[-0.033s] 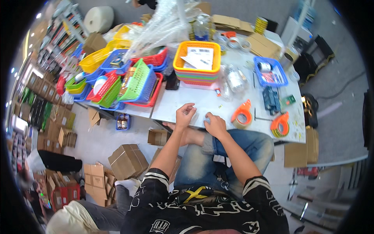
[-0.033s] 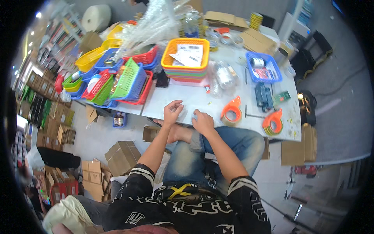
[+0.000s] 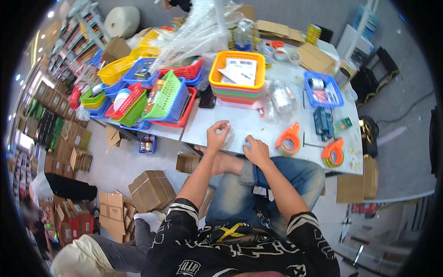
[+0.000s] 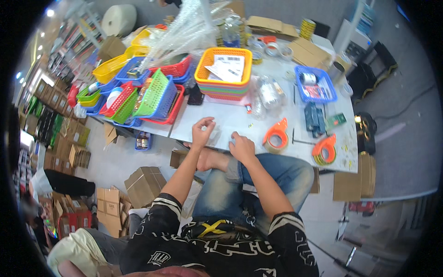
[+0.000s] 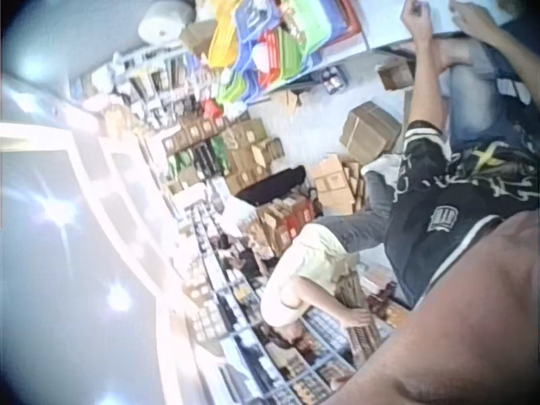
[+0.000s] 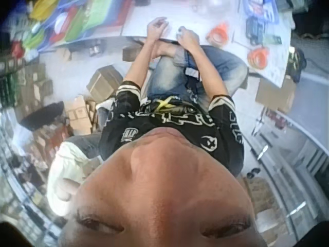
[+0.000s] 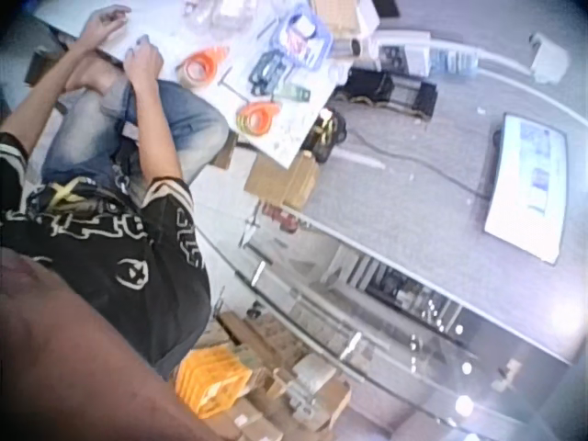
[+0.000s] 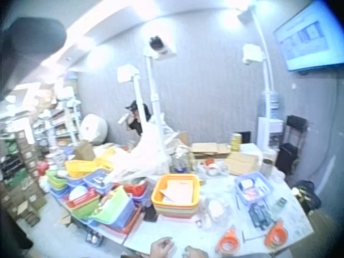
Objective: The person wraps small items in bubble wrap and secures them with tape. They handle several small objects one at a time, wrapping each in bubble wrap and sealing with clear tape using a tape dispenser.
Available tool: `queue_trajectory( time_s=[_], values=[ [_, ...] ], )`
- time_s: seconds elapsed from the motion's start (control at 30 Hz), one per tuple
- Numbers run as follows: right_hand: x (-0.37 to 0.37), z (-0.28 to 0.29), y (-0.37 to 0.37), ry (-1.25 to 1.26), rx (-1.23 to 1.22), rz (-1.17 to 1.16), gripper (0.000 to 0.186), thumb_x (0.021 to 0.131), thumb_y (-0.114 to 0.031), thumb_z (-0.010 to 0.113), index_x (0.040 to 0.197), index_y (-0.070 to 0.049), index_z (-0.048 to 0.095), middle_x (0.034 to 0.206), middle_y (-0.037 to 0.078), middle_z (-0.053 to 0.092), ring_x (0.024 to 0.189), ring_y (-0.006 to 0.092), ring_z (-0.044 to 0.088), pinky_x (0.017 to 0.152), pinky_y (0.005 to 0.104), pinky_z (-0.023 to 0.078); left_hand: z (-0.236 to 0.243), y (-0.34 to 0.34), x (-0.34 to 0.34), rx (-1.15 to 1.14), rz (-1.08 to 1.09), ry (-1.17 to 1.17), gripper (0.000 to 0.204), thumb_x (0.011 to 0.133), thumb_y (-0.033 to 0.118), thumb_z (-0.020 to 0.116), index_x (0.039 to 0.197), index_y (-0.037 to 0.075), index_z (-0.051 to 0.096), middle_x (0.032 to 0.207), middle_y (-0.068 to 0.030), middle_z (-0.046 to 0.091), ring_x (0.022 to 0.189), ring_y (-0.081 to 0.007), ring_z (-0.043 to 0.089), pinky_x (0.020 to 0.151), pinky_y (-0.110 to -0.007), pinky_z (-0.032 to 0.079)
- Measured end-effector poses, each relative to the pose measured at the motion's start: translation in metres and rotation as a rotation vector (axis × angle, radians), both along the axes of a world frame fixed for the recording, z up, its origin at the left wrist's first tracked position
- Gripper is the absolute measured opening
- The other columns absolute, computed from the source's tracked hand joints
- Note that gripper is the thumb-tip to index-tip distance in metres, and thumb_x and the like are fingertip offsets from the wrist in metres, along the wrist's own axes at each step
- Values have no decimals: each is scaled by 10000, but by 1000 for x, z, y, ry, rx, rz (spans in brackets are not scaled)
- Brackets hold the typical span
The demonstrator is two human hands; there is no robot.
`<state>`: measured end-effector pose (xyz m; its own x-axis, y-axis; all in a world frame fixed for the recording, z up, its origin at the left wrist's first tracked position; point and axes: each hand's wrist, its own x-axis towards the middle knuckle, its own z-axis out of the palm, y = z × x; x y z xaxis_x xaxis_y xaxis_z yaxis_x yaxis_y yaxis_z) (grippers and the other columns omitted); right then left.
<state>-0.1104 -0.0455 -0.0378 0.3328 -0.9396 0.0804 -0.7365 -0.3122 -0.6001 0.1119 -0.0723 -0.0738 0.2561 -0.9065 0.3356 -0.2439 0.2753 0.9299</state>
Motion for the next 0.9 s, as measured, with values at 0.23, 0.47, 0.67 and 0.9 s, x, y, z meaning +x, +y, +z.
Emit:
queue_trajectory(
  time_s=[0.23, 0.47, 0.67, 0.9],
  values=[
    [-4, -13, -14, 2, -68, -75, 246, 906, -325, 701, 1065, -139, 677, 722, 155, 715, 744, 413, 723, 690, 539, 547, 202, -140, 116, -572, 622, -451, 149, 880, 109, 775, 976, 2, 735, 946, -140, 747, 957, -319, 701, 925, -450, 527],
    [-1, -19, -15, -44, -21, -104, 201, 907, -312, 702, 1027, -152, 700, 677, 114, 697, 720, 369, 729, 670, 520, 545, 246, -209, 261, 34, 918, -995, 300, 803, 278, 808, 919, 14, 725, 916, -167, 752, 957, -384, 718, 957, -534, 513],
    [-7, -23, -16, -56, -58, -118, 183, 908, -315, 713, 1002, -158, 715, 671, 96, 694, 699, 356, 721, 654, 514, 536, 301, -185, 240, -148, 595, -143, 225, 834, 236, 743, 913, 27, 726, 952, -135, 759, 887, -246, 710, 828, -372, 529],
    [-28, -28, -31, -642, 321, -121, 299, 1046, -375, 625, 1128, -103, 716, 776, 84, 736, 684, 257, 699, 658, 448, 545, 224, -12, 54, 42, -79, 865, 339, 1017, 215, 603, 1273, 2, 666, 1234, -140, 721, 1097, -246, 697, 977, -406, 566]
  ],
)
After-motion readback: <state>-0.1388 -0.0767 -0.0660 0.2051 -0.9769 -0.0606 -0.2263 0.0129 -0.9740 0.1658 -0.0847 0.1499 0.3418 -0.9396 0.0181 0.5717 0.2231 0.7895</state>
